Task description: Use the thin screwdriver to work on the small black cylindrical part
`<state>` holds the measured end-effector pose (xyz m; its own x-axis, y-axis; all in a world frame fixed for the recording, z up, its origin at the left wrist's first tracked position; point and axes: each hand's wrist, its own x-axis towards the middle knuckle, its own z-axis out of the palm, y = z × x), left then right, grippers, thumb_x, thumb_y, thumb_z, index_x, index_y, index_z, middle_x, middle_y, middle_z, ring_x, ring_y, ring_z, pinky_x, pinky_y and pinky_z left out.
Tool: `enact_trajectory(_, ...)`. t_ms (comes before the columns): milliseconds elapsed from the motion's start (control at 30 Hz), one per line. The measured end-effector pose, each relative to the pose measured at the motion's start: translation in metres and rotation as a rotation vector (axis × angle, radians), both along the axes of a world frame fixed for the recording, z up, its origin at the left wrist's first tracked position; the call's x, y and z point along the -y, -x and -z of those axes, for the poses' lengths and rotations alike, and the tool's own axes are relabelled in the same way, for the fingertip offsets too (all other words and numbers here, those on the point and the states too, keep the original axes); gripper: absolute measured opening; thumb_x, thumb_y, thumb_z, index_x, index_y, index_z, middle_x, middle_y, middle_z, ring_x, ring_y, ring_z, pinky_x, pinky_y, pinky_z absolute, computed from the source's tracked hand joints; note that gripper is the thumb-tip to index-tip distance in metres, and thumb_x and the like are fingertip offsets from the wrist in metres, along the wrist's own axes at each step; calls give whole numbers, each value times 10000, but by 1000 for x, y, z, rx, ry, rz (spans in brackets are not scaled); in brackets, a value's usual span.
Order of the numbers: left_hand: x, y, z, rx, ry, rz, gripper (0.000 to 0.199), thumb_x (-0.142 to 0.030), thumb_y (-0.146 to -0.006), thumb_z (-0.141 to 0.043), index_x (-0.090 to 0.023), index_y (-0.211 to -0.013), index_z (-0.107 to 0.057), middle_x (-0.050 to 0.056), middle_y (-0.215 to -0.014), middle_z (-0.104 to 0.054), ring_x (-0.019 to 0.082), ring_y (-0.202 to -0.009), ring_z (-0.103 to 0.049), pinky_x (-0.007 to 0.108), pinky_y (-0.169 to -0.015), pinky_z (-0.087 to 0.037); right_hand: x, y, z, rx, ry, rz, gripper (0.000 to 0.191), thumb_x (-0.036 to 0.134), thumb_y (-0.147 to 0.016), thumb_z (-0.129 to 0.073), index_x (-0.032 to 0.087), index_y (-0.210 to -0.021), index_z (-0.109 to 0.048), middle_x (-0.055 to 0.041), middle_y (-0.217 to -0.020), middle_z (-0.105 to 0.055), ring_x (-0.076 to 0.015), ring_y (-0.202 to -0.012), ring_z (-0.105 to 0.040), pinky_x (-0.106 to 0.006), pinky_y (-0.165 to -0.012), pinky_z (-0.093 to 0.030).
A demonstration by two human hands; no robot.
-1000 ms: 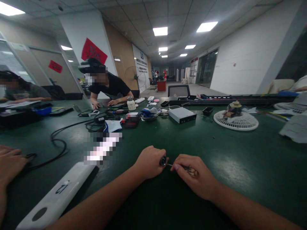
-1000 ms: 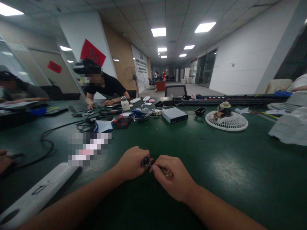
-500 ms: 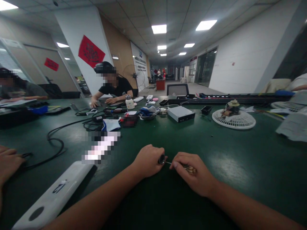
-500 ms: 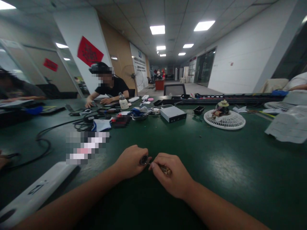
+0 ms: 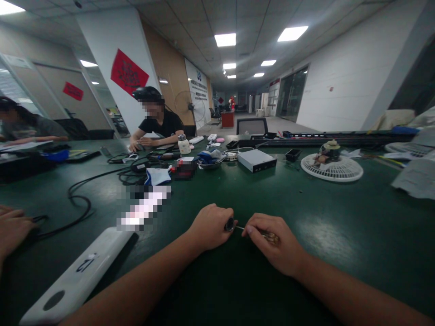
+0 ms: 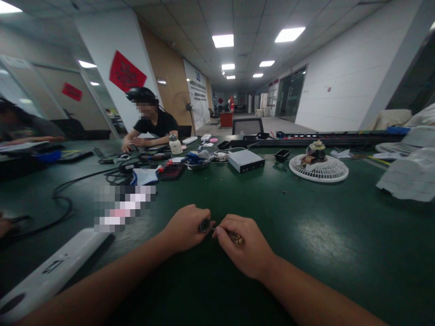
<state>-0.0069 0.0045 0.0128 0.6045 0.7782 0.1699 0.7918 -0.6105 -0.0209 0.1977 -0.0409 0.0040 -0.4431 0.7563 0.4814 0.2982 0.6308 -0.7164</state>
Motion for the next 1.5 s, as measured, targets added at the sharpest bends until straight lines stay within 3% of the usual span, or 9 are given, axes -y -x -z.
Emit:
enact_trajectory(300,-2,2,5,3,-15,6,223,-385,-916,-521,-209,-790,-572,17,-716,-655,199,-678,-589,311,-639,-365,0,0,-2,-31,16,-86,179,187,-960,-534,185,-904,-704,-36,-911,-687,-145,-836,-647,-269,-763,-492)
enact_trajectory(567,-2,1,2,-7,1,9,226,-382,-911,-526,-205,-778,-570,20,-724,-659,191,-667,-592,312,-633,-368,0,1,-1,-12,-3,28,194,192,-960,-521,181,-868,-692,-31,-852,-675,-149,-783,-638,-276,-726,-486)
enact_trajectory(800,-1,1,2,5,12,0,261,-401,-930,-507,-201,-775,-572,27,-729,-662,193,-669,-596,317,-651,-386,1,0,-2,-15,10,-73,204,216,-967,-519,191,-909,-712,-37,-880,-689,-154,-810,-649,-280,-742,-498)
enact_trajectory(1033,-1,2,4,8,-6,-4,203,-385,-900,-535,-215,-798,-576,20,-744,-666,202,-685,-593,313,-632,-379,-1,1,2,5,12,42,207,199,-966,-514,182,-840,-679,-28,-846,-666,-150,-773,-629,-280,-708,-470)
enact_trajectory(1333,-1,2,6,21,3,-23,239,-384,-916,-506,-198,-785,-582,39,-743,-681,190,-687,-615,322,-664,-395,1,2,-1,-35,52,-84,180,194,-971,-517,191,-897,-681,-50,-937,-679,-163,-860,-642,-277,-773,-492)
enact_trajectory(1500,-1,2,5,24,5,-9,246,-385,-925,-492,-203,-786,-583,31,-746,-680,182,-668,-601,319,-648,-387,1,1,0,2,64,-81,196,196,-970,-513,194,-898,-695,-38,-868,-679,-160,-798,-640,-277,-732,-484)
